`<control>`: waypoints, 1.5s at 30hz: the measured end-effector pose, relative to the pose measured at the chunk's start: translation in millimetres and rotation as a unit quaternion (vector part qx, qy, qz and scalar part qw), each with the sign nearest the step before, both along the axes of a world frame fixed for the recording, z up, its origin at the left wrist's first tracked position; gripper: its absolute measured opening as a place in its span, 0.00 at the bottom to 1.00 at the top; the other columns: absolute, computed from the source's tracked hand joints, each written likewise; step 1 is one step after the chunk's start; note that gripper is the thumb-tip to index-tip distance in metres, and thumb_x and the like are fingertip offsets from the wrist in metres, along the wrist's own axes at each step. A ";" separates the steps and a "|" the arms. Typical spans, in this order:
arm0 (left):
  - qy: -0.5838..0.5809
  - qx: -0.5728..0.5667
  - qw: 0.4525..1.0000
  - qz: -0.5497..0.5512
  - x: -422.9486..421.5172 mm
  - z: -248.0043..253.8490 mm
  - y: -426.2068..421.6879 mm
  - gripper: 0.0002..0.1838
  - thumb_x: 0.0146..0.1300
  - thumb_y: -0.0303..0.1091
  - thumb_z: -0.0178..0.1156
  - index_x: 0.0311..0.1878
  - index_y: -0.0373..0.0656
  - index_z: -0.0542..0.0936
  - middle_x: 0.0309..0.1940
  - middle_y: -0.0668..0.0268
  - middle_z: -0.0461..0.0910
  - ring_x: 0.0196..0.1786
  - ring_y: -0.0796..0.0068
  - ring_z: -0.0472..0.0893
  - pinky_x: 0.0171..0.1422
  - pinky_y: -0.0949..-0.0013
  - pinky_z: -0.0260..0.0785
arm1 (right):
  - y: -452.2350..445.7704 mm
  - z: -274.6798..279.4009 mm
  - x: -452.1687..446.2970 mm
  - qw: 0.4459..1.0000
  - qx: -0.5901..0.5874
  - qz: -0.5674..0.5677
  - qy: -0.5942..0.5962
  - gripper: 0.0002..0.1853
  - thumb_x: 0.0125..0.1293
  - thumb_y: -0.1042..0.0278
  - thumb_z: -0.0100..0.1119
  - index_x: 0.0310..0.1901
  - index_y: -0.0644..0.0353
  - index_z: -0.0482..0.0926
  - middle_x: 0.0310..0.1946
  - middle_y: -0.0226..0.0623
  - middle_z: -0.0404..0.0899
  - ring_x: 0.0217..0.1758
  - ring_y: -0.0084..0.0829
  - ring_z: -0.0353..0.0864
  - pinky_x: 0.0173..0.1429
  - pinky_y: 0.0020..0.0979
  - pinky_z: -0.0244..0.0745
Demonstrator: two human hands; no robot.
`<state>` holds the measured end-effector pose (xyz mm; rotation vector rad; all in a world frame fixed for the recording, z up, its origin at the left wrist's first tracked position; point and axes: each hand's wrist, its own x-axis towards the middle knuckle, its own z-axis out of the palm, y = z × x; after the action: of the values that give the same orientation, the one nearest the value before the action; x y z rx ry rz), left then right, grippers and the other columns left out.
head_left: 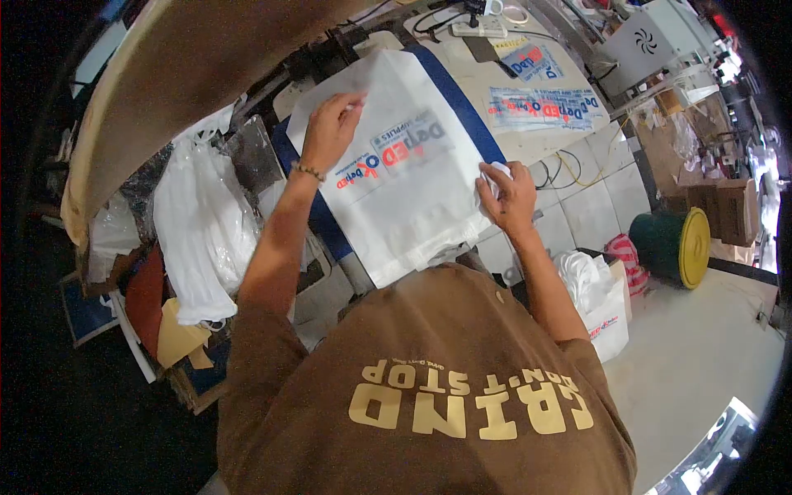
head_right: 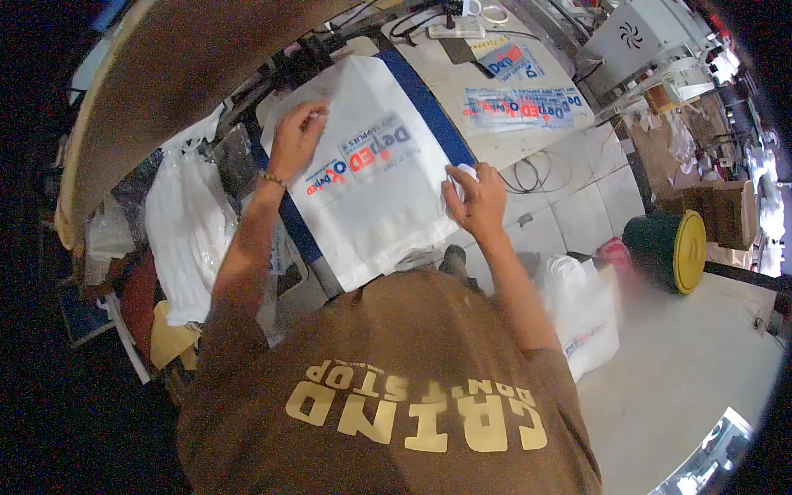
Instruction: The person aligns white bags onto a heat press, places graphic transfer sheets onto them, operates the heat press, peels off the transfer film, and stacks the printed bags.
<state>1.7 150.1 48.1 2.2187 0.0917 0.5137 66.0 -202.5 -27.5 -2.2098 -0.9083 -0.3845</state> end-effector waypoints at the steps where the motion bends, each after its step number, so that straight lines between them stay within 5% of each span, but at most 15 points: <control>1: 0.070 0.071 0.994 0.051 -6.5 -6.8 4.3 0.12 0.62 0.31 0.65 0.48 0.41 0.86 0.40 0.56 0.84 0.39 0.53 0.83 0.47 0.57 0.77 | 0.5 -3.0 1.3 1.000 0.015 0.003 -0.008 0.15 0.56 0.60 0.71 0.47 0.50 0.88 0.35 0.41 0.78 0.40 0.44 0.77 0.43 0.41 0.72; 5: 0.141 0.243 0.954 0.105 -57.1 -37.5 4.9 0.22 0.57 0.40 0.71 0.53 0.41 0.84 0.43 0.56 0.82 0.48 0.52 0.80 0.54 0.54 0.72 | 0.5 -4.6 1.3 0.999 0.030 0.008 -0.009 0.15 0.57 0.59 0.71 0.46 0.49 0.88 0.35 0.41 0.76 0.39 0.44 0.76 0.41 0.42 0.69; 8: 0.125 0.254 0.933 0.222 -76.4 -30.3 -28.9 0.24 0.53 0.43 0.74 0.53 0.43 0.85 0.46 0.56 0.79 0.52 0.53 0.76 0.56 0.53 0.70 | 0.8 -1.2 0.9 1.000 0.024 0.013 -0.008 0.15 0.57 0.59 0.70 0.46 0.48 0.88 0.36 0.41 0.76 0.39 0.44 0.76 0.43 0.43 0.70; 16: 0.154 0.115 0.922 0.336 -86.7 -50.7 -30.0 0.19 0.52 0.37 0.75 0.48 0.45 0.86 0.41 0.59 0.81 0.50 0.56 0.80 0.53 0.52 0.70 | 2.8 -4.9 0.6 1.000 0.018 0.010 0.012 0.15 0.57 0.59 0.70 0.46 0.48 0.88 0.37 0.43 0.77 0.42 0.44 0.77 0.45 0.42 0.72; 18: 0.132 0.041 0.933 0.331 -88.8 -53.9 -32.3 0.13 0.53 0.35 0.73 0.42 0.44 0.86 0.38 0.62 0.83 0.49 0.57 0.81 0.51 0.51 0.71 | 2.7 -4.6 1.0 1.000 0.021 0.010 0.011 0.15 0.57 0.60 0.70 0.46 0.50 0.88 0.38 0.45 0.77 0.43 0.45 0.77 0.45 0.42 0.72; 22: 0.070 0.091 0.929 0.353 -95.4 -58.4 -53.8 0.07 0.55 0.33 0.71 0.37 0.45 0.86 0.36 0.64 0.81 0.47 0.60 0.81 0.49 0.55 0.68 | 1.4 -6.1 1.9 1.000 0.026 0.014 0.007 0.15 0.57 0.60 0.70 0.47 0.50 0.88 0.39 0.47 0.78 0.43 0.46 0.77 0.46 0.43 0.72; 24: 0.010 0.288 0.902 0.322 -97.4 -44.7 -74.9 0.03 0.57 0.31 0.68 0.35 0.47 0.86 0.34 0.68 0.79 0.43 0.64 0.79 0.49 0.58 0.65 | 1.3 -5.9 2.0 0.999 0.021 0.017 0.019 0.16 0.58 0.60 0.70 0.48 0.51 0.88 0.39 0.47 0.79 0.44 0.46 0.78 0.46 0.43 0.73; 45: -0.065 0.264 0.943 0.192 -98.8 -62.0 -119.4 0.03 0.55 0.28 0.69 0.33 0.47 0.87 0.31 0.70 0.77 0.38 0.66 0.76 0.47 0.57 0.64 | 2.4 -7.0 3.9 1.000 0.022 0.018 0.007 0.15 0.56 0.62 0.72 0.46 0.50 0.89 0.37 0.45 0.78 0.42 0.45 0.78 0.43 0.42 0.72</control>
<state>-97.2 30.6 -13.9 2.6947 0.3590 0.9915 69.8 -200.1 -34.5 -2.1504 -0.9212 -0.3675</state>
